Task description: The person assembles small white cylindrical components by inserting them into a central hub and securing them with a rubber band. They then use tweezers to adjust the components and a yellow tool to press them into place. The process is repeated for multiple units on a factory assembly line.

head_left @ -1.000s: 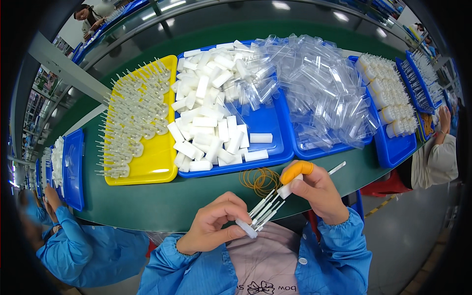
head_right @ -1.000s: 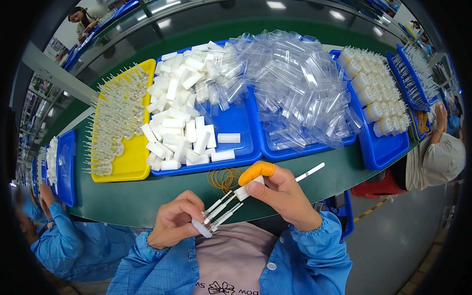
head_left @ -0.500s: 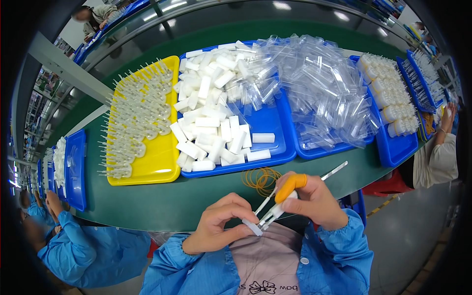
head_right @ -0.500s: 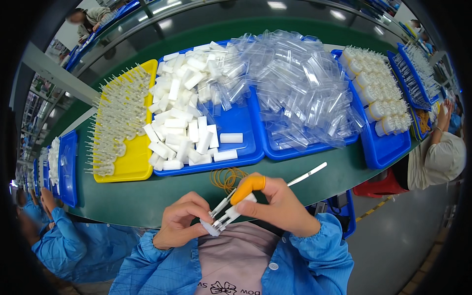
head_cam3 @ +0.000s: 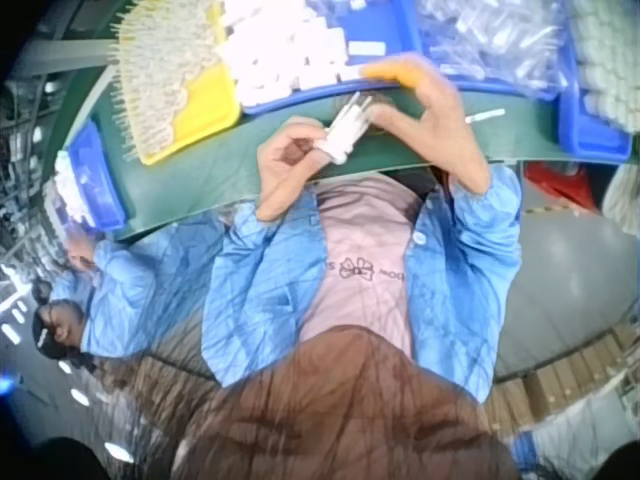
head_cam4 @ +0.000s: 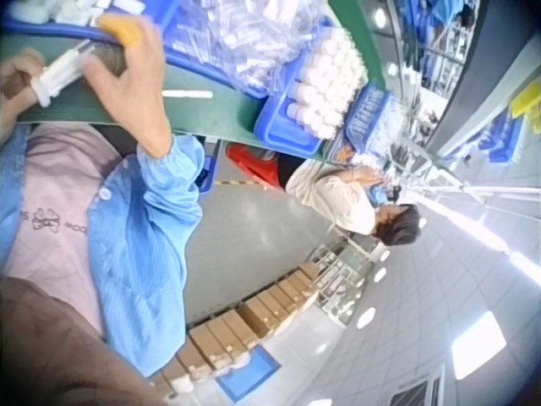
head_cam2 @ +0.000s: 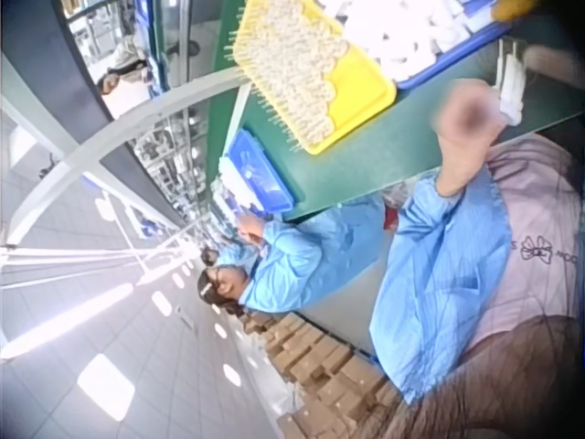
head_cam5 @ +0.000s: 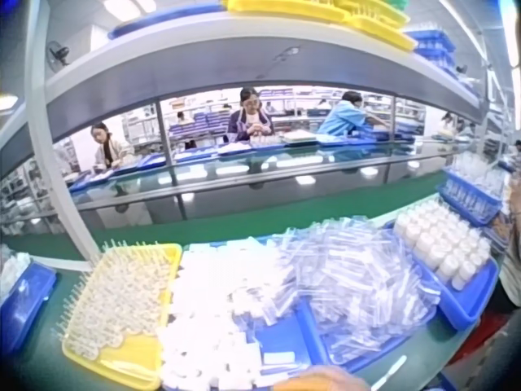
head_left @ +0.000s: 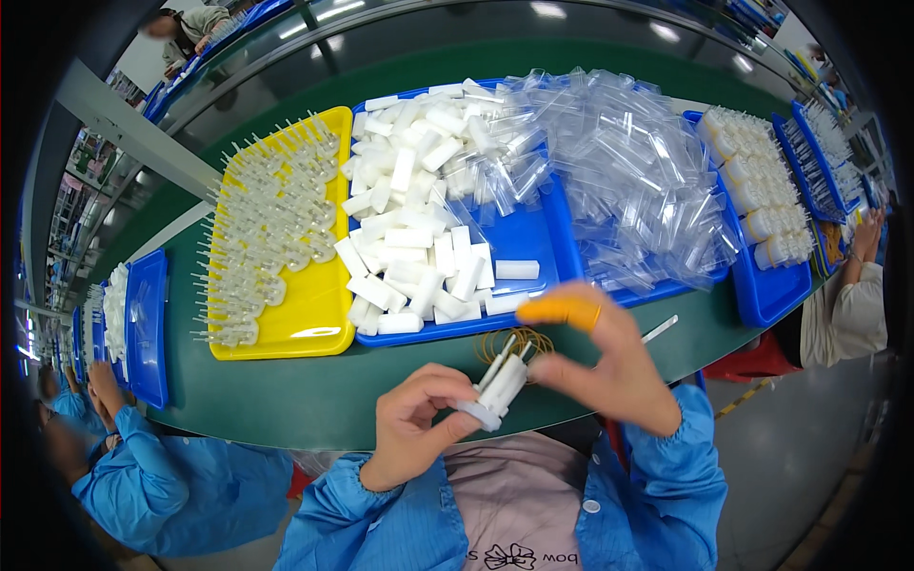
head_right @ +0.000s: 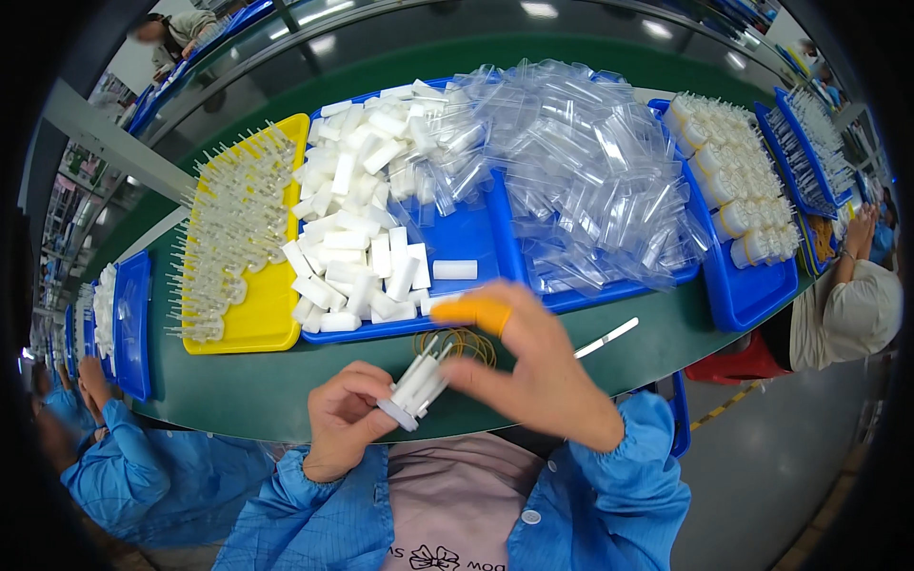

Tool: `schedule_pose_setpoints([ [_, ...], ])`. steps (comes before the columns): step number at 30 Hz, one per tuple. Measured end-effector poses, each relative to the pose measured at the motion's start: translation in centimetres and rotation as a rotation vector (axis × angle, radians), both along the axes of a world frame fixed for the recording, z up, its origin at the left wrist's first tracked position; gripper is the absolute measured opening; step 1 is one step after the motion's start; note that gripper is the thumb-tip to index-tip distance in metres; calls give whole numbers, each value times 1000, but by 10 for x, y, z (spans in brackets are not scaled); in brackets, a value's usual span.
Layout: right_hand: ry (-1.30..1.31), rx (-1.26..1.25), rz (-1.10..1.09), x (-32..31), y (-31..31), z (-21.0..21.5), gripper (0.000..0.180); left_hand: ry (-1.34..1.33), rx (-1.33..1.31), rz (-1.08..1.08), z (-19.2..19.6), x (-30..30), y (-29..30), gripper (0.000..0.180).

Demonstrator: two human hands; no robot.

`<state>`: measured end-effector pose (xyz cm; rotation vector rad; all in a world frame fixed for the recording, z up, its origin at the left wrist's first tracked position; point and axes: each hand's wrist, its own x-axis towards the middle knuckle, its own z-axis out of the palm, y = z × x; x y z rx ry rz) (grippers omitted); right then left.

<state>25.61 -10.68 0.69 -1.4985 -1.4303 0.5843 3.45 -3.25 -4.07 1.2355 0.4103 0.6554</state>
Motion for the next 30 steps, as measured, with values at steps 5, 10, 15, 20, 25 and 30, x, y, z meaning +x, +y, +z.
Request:
schedule_pose_setpoints([
  [5, -616, 0, -136, 22, 47, -16, 23, -30, -65, 81, 1, 3, 5, 27],
  [10, -969, -122, -118, 20, 62, -26, 19, 3, -51, 202, -2, -3, 5, 23],
  [15, -648, 56, -162, 22, 42, -11, 18, -1, -19, 279, -2, -4, 10, 19],
  [20, 462, -153, -122, 19, 10, 11, 19, -56, 121, 224, -2, -6, 10, 13],
  [25, 419, -203, -150, 20, 6, 1, 24, -63, 379, 136, 11, -3, 10, 14],
  [30, 436, -184, -129, 15, 11, -6, 27, -11, 485, 76, 18, 4, 8, 19],
])
